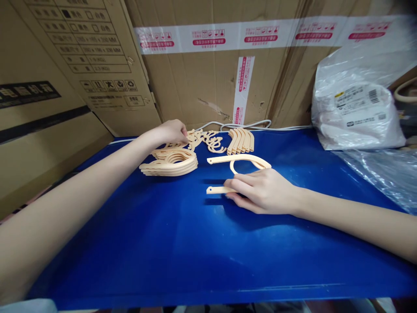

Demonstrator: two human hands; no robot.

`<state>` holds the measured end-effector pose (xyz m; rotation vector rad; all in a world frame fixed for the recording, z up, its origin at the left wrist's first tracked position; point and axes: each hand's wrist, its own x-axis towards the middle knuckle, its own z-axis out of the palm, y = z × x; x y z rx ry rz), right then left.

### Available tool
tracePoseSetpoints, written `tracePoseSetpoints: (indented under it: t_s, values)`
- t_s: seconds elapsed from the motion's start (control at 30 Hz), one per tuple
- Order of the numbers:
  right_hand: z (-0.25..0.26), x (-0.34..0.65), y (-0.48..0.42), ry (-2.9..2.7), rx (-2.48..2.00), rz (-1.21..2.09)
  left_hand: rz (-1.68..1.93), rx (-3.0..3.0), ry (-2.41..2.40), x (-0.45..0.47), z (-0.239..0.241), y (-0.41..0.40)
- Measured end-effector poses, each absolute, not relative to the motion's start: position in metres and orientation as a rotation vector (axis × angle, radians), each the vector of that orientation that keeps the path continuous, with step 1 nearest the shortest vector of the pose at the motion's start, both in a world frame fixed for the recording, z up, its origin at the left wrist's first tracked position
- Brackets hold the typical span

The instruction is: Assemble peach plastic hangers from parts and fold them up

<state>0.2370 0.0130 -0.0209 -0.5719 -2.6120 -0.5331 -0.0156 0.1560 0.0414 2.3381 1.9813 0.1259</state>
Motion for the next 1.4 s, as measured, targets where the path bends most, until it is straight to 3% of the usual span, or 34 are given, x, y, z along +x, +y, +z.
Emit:
tracePoseSetpoints:
  t_s: [0.17,0.23,0.37,0.57,0.7,0.87,1.07,1.4]
  values:
    - [-0.021,0.238,0.013,-2.617,-0.571,-0.515,0.543,2.522,1.944,-0.003,0.075,0.118]
    - [-0.021,0.238,0.013,-2.631,-0.58,-0.501,0.952,2.71,1.845,0.002,0.094,0.093]
    - [-0.021,0.238,0.013,-2.661,-0.602,-0.469,1.335,2.972,1.78,0.008,0.116,0.042]
    - [-0.022,0.238,0.014,-2.648,-0.626,-0.433,1.108,3.209,1.545,0.018,0.08,-0.005]
    - [-0.023,0.239,0.016,-2.639,-0.645,-0.413,1.021,3.405,1.19,0.02,0.035,-0.009]
    - [-0.024,0.239,0.018,-2.618,-0.628,-0.42,0.814,3.35,1.072,0.018,0.002,-0.01]
    - [-0.021,0.238,0.018,-2.667,-0.721,-0.313,0.581,3.036,1.088,0.02,-0.007,-0.017]
    - [-0.022,0.237,0.019,-2.665,-0.833,-0.139,0.617,2.774,1.487,0.011,0.011,-0.009]
